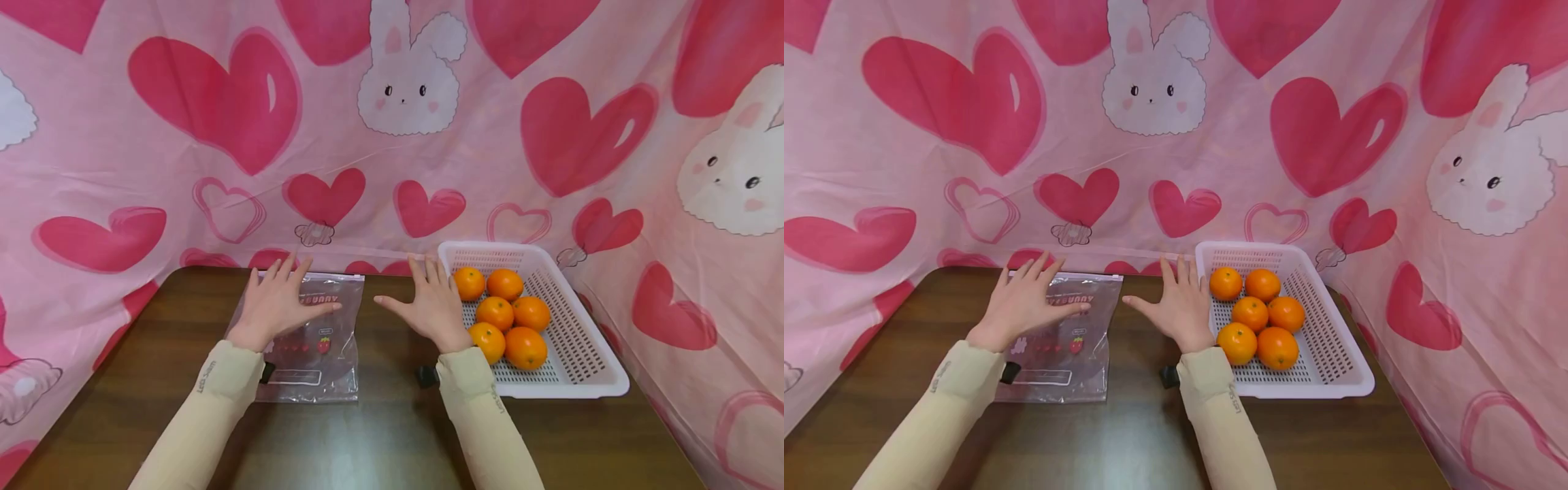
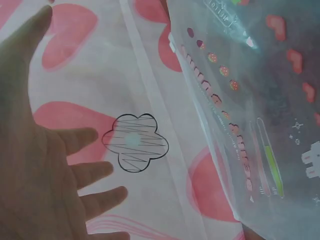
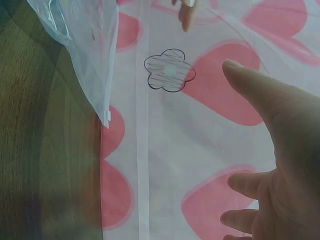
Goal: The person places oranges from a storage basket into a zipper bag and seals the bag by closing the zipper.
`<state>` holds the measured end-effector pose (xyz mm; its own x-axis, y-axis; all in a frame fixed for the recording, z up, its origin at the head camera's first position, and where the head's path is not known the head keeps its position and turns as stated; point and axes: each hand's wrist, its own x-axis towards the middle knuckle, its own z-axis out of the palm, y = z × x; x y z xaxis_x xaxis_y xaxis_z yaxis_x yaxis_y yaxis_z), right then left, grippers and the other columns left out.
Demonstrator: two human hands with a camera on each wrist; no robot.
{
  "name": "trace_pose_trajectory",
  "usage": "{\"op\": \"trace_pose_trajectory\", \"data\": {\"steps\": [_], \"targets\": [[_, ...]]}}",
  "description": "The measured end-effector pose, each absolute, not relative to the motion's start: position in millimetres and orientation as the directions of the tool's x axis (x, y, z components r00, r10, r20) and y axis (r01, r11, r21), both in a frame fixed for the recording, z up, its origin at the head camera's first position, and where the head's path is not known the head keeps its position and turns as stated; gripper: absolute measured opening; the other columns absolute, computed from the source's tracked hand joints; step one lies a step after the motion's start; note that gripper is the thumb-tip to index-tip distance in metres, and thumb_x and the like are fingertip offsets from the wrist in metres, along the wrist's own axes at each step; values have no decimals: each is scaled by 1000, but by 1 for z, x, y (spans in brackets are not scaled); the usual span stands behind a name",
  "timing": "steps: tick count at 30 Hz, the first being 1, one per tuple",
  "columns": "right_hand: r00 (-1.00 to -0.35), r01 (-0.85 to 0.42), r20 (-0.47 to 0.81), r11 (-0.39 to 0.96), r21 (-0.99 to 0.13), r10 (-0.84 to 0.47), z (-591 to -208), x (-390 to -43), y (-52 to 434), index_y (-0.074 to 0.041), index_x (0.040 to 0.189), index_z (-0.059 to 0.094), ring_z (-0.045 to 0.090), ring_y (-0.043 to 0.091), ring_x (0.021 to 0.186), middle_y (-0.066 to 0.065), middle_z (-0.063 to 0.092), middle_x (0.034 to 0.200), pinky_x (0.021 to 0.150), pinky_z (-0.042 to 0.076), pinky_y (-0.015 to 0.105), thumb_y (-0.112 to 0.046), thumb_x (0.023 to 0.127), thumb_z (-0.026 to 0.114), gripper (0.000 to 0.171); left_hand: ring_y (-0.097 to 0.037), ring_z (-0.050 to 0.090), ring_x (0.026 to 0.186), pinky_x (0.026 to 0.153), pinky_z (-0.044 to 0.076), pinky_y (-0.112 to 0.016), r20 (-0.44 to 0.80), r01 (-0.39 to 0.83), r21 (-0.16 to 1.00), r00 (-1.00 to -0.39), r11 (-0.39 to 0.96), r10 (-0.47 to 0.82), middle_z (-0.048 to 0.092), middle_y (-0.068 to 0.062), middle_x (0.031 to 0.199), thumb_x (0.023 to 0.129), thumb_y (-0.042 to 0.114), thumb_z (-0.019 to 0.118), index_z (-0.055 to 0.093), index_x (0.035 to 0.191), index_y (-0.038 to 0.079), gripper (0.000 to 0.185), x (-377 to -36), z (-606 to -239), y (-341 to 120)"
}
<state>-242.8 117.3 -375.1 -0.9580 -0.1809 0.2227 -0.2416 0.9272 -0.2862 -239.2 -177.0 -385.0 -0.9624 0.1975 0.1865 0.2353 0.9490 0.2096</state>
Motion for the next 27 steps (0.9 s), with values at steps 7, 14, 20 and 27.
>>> {"op": "trace_pose_trajectory", "data": {"steps": [7, 14, 20, 27], "targets": [[-964, -235, 195, 920, -315, -179, -376, -241, 115, -19, 164, 24, 13, 35, 153, 13, 16, 168, 120, 11, 56, -79, 84, 55, 105, -48, 18, 147, 112, 4, -73, 143, 213, 251, -973, 944, 181, 22, -26, 163, 80, 82, 57, 27, 161, 7, 115, -235, -390, -179], [-965, -231, 198, 911, -340, -171, -377, -237, 114, -17, 163, 26, 14, 36, 152, 14, 17, 167, 119, 12, 56, -76, 86, 56, 102, -53, 24, 144, 113, 6, -72, 143, 203, 265, -975, 943, 170, 26, -29, 160, 82, 77, 62, 30, 159, 4, 111, -234, -401, -178], [-961, -246, 216, 887, -391, -171, -377, -233, 111, -11, 161, 30, 18, 37, 151, 17, 22, 165, 119, 17, 54, -70, 88, 60, 98, -54, 25, 143, 114, 11, -70, 132, 202, 285, -977, 937, 170, 23, -31, 161, 85, 64, 69, 32, 157, 0, 104, -236, -413, -175], [-964, -249, 202, 855, -455, -173, -381, -231, 107, -10, 161, 29, 23, 35, 150, 16, 25, 165, 119, 20, 51, -65, 90, 63, 96, -57, 19, 144, 113, 15, -70, 17, 157, 321, -987, 934, 160, 14, -35, 161, 85, 55, 74, 24, 158, -6, 107, -246, -418, -176]]}}
